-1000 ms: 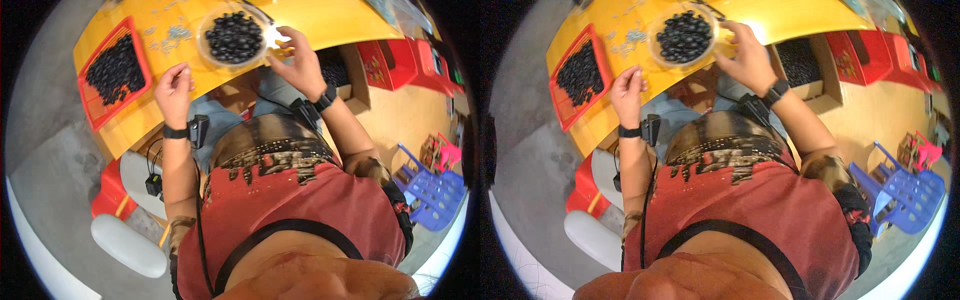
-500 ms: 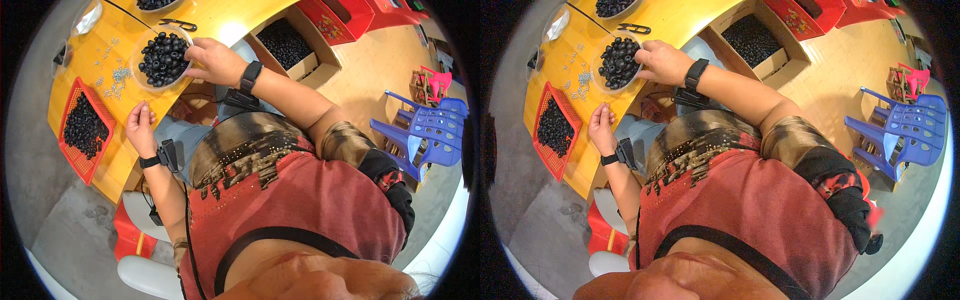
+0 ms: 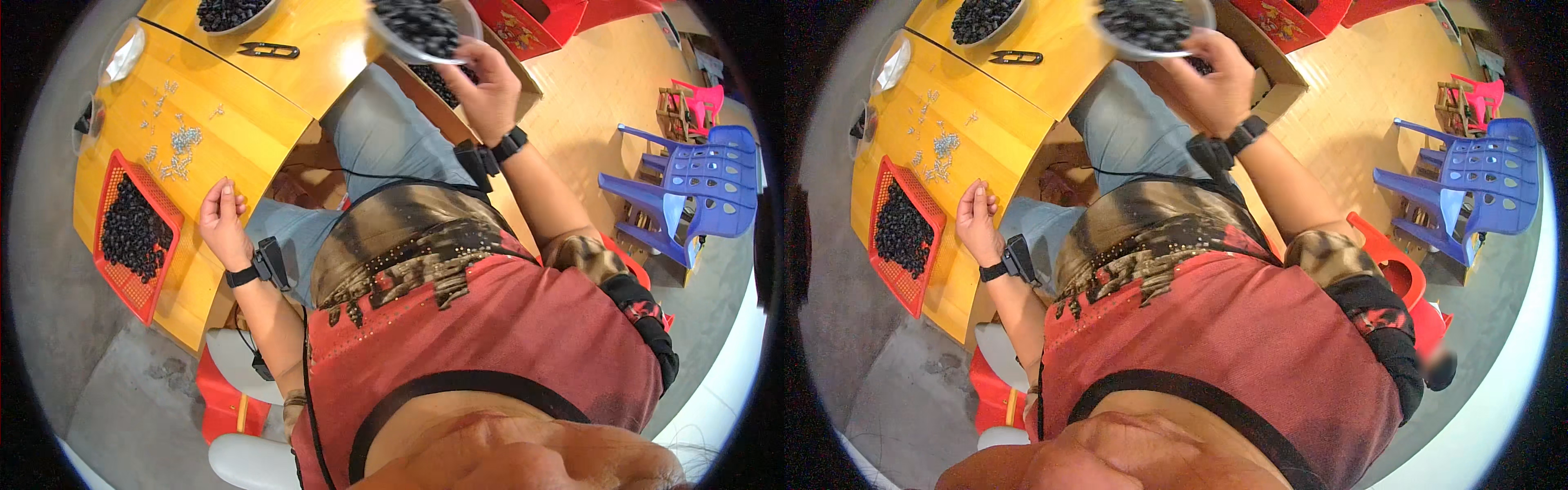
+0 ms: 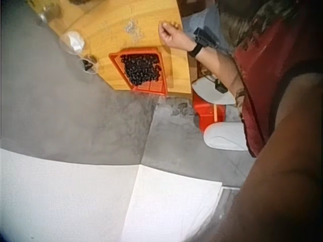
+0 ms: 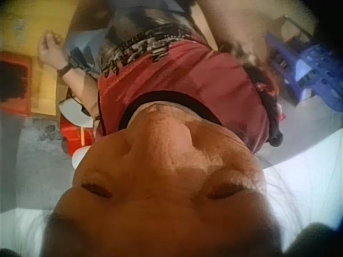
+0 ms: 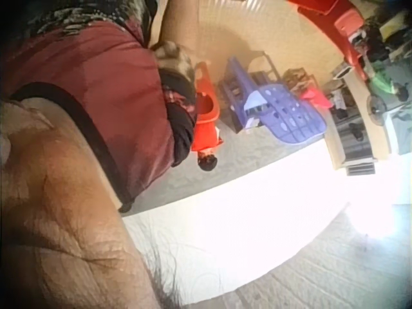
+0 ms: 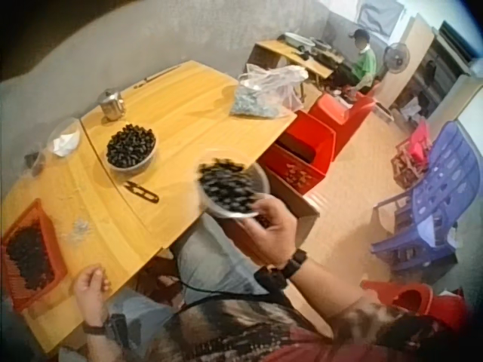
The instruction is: The person sorts small black plastic parts and silver screws by hand, placing them into separate containers on a table.
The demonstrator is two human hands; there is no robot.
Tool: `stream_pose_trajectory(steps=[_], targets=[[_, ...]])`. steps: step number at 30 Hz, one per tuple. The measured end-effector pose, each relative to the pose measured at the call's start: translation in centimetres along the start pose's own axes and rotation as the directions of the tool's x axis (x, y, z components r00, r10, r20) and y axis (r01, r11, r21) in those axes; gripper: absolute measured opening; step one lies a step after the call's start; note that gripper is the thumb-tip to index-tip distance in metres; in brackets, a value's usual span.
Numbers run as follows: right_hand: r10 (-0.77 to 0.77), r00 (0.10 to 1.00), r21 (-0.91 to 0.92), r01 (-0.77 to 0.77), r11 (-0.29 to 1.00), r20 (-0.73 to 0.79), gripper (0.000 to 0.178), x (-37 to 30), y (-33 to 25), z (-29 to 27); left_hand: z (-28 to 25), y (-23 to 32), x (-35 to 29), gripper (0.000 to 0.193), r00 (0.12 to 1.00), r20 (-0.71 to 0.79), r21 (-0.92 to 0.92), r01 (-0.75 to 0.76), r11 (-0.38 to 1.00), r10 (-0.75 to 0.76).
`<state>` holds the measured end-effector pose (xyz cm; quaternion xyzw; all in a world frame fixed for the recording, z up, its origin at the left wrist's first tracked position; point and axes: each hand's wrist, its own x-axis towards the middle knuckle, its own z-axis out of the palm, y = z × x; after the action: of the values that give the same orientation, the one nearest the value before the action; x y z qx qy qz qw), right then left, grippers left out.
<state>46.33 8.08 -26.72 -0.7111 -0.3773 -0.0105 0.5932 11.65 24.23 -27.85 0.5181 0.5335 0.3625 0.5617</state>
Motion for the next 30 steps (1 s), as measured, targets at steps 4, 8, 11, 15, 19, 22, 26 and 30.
stream_pose_trajectory(steps=[4, 8, 11, 15, 19, 22, 26, 30], targets=[[0.342, 0.933, 0.041, -0.34, 0.94, -0.114, 0.029, -0.6, 5.1, -2.3, -0.6, -0.5, 0.3, 0.019, 1.0, -0.008, 0.004, -0.004, 1.0, 0.004], [0.586, 0.783, 0.344, -0.502, 0.794, -0.209, 0.032, -0.3, 10.9, -3.6, -0.4, -0.4, 0.3, 0.02, 1.0, -0.02, -0.007, -0.006, 1.0, 0.006], [0.675, 0.72, 0.276, -0.624, 0.731, -0.159, 0.037, -0.7, 14.2, -3.8, -0.5, -0.3, 0.4, 0.019, 0.999, -0.046, 0.016, -0.005, 1.0, 0.006], [0.864, 0.503, 0.462, -0.765, 0.448, -0.004, 0.054, -0.9, 17.4, -3.3, -0.2, -0.3, 0.4, 0.018, 0.997, -0.072, 0.028, 0.012, 1.0, -0.01], [0.924, 0.363, 0.614, -0.759, 0.219, 0.119, 0.063, -1.7, 19.1, -2.0, 0.1, -0.1, 0.4, 0.017, 0.994, -0.106, 0.086, 0.03, 0.996, -0.021], [0.943, 0.298, 0.683, -0.721, 0.119, 0.15, 0.067, -1.9, 20.5, -1.1, 0.2, -0.4, 0.5, 0.017, 0.992, -0.124, 0.083, 0.032, 0.996, -0.021], [0.922, 0.381, 0.699, -0.68, 0.224, 0.075, 0.069, -1.6, 20.4, -0.5, -0.6, -0.4, 0.1, 0.018, 0.988, -0.155, 0.112, 0.02, 0.993, -0.003], [0.642, 0.721, 0.156, -0.625, 0.765, -0.261, 0.046, -0.1, 19.1, -1.8, -0.8, -0.9, 0.6, 0.018, 0.994, -0.107, 0.062, 0.018, 0.998, -0.011]])
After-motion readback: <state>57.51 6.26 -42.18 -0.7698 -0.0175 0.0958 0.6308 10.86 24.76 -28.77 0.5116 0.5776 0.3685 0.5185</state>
